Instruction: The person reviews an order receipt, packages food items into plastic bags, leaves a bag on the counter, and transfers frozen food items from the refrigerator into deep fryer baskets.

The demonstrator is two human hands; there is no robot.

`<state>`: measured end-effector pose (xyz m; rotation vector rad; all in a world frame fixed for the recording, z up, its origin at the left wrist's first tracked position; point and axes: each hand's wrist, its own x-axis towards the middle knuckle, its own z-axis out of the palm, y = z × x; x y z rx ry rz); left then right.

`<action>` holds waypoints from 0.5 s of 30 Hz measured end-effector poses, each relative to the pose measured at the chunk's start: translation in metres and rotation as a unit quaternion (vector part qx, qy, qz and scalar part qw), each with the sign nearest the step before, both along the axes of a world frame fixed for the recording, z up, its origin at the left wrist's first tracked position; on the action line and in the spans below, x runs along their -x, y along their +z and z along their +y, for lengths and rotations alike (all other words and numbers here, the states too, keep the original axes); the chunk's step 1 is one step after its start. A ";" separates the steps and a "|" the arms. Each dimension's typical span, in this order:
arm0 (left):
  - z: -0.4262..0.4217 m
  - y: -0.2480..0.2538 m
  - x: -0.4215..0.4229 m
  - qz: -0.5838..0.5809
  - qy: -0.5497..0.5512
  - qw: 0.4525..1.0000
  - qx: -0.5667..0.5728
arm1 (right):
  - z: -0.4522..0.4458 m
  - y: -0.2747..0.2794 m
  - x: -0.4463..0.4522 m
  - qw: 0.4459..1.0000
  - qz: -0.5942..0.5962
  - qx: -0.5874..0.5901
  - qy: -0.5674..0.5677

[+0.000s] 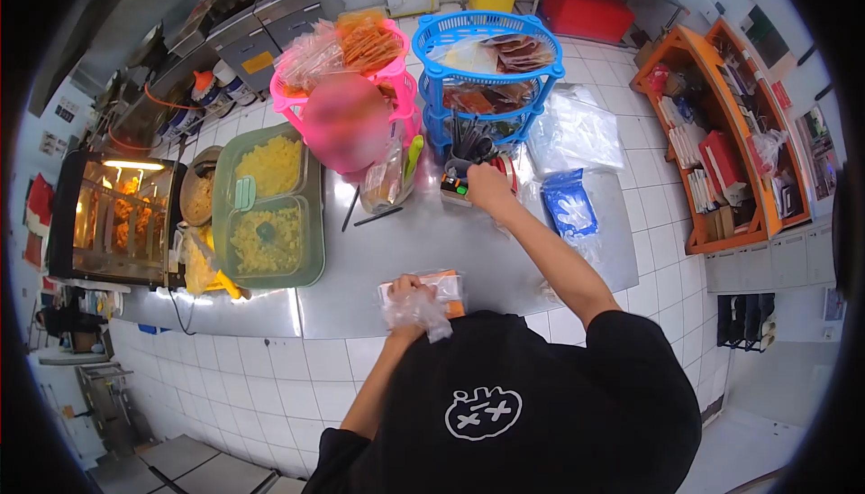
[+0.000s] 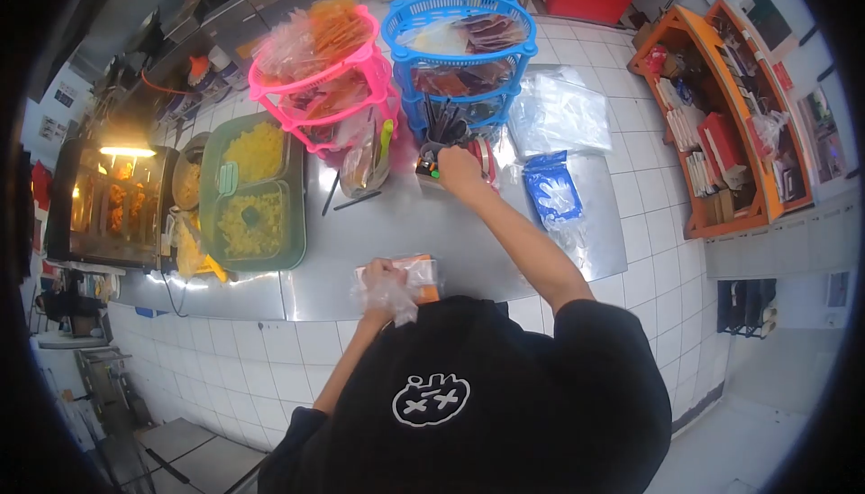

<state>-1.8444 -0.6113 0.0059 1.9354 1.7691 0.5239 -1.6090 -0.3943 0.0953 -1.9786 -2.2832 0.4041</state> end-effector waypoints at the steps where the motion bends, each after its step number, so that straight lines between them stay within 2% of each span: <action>1: -0.003 0.003 -0.007 0.045 -0.044 0.998 -0.032 | 0.004 -0.005 0.003 1.000 -0.011 -0.004 0.002; 3: -0.009 0.007 -0.014 0.136 -0.121 0.979 -0.094 | 0.011 -0.014 0.005 1.000 -0.027 -0.010 0.005; 6: -0.015 -0.002 -0.006 0.069 -0.187 0.975 -0.103 | 0.019 -0.021 0.009 0.999 -0.036 -0.027 0.010; 10: -0.002 0.033 0.008 -0.061 -0.270 0.959 -0.061 | 0.017 -0.012 0.006 0.996 -0.073 -0.003 0.046; 13: 0.006 0.050 0.017 -0.077 -0.309 0.948 -0.014 | 0.014 -0.002 0.000 0.997 -0.069 -0.026 0.039; 15: -0.004 0.033 0.020 -0.171 -0.179 0.969 0.022 | 0.009 0.002 -0.003 0.995 -0.063 -0.068 0.020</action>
